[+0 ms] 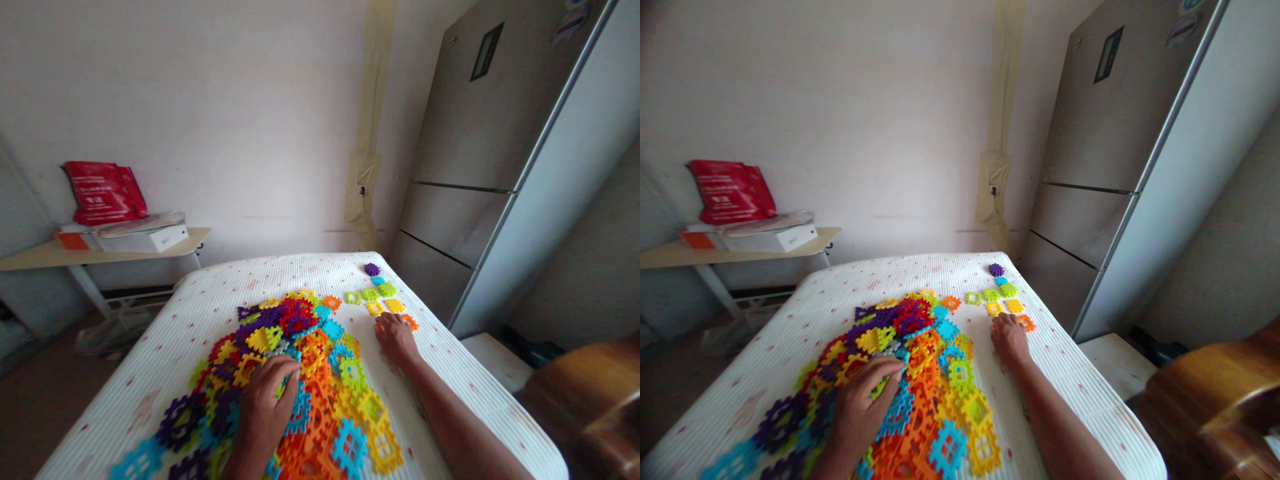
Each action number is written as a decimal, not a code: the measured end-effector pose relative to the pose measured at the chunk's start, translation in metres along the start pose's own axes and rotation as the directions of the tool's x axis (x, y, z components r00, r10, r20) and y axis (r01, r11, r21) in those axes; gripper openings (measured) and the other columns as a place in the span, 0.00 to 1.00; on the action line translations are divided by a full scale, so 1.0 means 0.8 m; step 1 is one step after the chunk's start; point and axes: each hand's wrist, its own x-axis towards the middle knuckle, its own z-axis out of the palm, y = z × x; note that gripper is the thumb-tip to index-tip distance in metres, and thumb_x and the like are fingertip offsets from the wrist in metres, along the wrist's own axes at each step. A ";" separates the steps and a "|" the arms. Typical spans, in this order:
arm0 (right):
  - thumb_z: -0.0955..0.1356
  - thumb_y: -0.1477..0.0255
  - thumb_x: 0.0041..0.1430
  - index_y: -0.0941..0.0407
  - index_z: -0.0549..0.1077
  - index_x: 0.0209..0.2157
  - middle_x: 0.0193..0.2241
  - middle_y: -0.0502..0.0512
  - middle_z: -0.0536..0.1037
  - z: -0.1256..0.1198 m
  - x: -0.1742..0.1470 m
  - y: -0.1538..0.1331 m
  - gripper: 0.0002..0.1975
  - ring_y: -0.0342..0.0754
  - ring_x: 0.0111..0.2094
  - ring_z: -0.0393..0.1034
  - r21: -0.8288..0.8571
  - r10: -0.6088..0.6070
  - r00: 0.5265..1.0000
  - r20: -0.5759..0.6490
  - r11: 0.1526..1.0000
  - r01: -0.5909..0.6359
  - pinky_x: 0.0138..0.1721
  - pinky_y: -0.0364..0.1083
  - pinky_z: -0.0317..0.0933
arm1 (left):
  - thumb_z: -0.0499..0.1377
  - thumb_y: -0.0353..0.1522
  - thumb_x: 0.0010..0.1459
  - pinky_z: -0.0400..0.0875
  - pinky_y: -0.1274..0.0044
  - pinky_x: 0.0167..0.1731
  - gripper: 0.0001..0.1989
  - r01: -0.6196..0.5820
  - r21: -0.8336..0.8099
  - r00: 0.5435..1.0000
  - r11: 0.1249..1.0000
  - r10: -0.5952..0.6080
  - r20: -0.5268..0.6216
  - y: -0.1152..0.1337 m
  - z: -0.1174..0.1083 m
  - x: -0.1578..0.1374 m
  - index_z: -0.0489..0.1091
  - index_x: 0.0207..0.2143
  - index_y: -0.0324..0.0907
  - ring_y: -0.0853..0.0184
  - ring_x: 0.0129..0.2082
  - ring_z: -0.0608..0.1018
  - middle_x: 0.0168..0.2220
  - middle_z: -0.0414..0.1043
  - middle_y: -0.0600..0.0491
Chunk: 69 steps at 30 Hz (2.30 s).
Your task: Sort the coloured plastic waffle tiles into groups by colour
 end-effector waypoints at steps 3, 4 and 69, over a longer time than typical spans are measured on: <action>0.64 0.73 0.58 0.57 0.73 0.42 0.44 0.60 0.75 0.002 0.000 -0.012 0.11 0.52 0.46 0.66 0.168 -0.136 0.982 -0.128 0.973 0.157 0.46 0.49 0.59 | 0.56 0.28 0.56 0.73 0.79 0.37 0.05 0.004 0.000 1.000 1.000 -0.004 0.009 -0.001 0.002 -0.001 0.71 0.32 0.44 0.69 0.34 0.78 0.32 0.75 0.53; 0.65 0.71 0.58 0.57 0.72 0.42 0.44 0.60 0.75 0.002 0.000 -0.020 0.11 0.52 0.45 0.67 0.225 -0.188 0.970 -0.157 0.949 0.220 0.46 0.49 0.60 | 0.56 0.28 0.56 0.73 0.79 0.37 0.05 0.002 -0.002 1.000 1.000 -0.001 0.011 -0.002 0.002 -0.002 0.71 0.32 0.44 0.69 0.34 0.78 0.32 0.75 0.53; 0.71 0.69 0.49 0.57 0.65 0.55 0.51 0.62 0.68 -0.094 0.156 -0.007 0.30 0.53 0.49 0.65 0.033 -0.237 0.966 -0.098 0.970 0.242 0.50 0.46 0.59 | 0.62 0.39 0.48 0.76 0.81 0.27 0.10 0.529 -0.422 0.814 0.736 -0.581 0.008 0.007 -0.011 -0.010 0.75 0.32 0.44 0.67 0.28 0.79 0.31 0.78 0.53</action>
